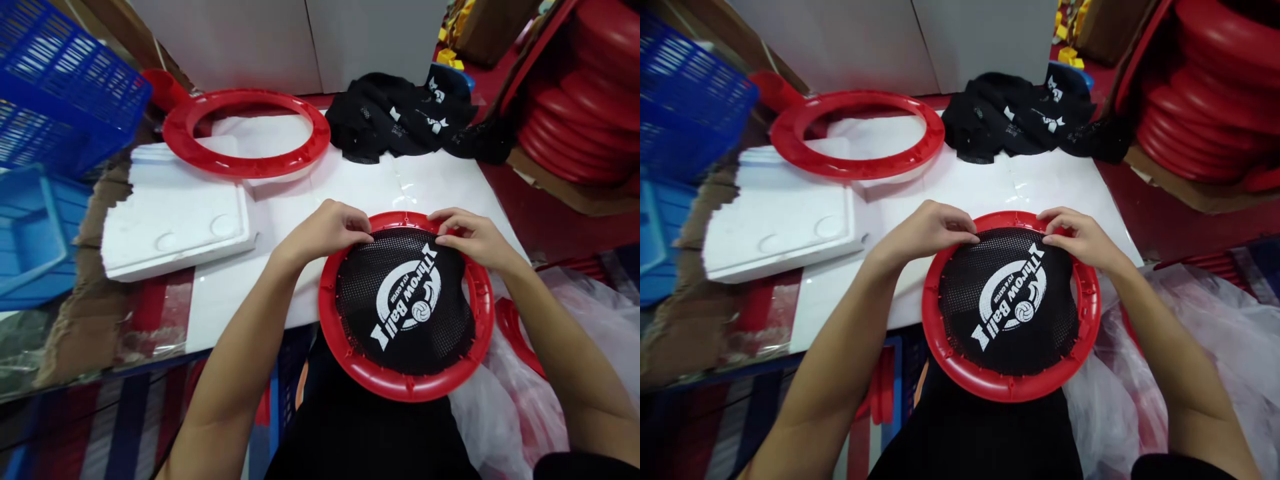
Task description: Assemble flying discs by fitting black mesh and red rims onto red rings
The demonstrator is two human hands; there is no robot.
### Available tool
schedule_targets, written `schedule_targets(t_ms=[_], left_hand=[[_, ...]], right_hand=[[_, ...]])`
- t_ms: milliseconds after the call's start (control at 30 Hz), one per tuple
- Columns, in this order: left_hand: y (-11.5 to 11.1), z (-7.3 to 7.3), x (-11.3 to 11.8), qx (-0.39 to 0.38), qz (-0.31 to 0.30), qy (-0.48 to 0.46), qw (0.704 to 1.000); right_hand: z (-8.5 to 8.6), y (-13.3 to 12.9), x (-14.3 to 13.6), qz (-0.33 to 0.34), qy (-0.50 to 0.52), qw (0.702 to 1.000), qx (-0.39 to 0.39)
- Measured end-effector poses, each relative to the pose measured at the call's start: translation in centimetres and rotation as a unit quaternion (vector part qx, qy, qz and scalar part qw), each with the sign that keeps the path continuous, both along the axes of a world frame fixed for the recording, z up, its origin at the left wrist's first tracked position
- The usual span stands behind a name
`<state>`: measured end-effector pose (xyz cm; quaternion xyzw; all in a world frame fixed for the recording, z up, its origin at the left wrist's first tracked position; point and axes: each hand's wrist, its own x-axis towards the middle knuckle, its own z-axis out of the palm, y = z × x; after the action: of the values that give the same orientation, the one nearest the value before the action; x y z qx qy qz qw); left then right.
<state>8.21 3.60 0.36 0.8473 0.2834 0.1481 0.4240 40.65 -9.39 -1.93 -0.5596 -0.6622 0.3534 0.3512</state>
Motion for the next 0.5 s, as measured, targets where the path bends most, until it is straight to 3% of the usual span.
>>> schedule_targets(t_ms=[100, 233, 500], left_hand=[[0.1, -0.5, 0.2, -0.038, 0.018, -0.01, 0.999], [0.3, -1.3, 0.4, -0.036, 0.017, -0.019, 0.999], [0.6, -1.8, 0.3, 0.086, -0.004, 0.01, 0.996]], right_hand=[[-0.2, 0.1, 0.3, -0.014, 0.016, 1.0, -0.017], [0.0, 0.2, 1.2, 0.035, 0.026, 0.998, -0.037], [1.0, 1.1, 1.5, 0.09, -0.038, 0.994, -0.04]])
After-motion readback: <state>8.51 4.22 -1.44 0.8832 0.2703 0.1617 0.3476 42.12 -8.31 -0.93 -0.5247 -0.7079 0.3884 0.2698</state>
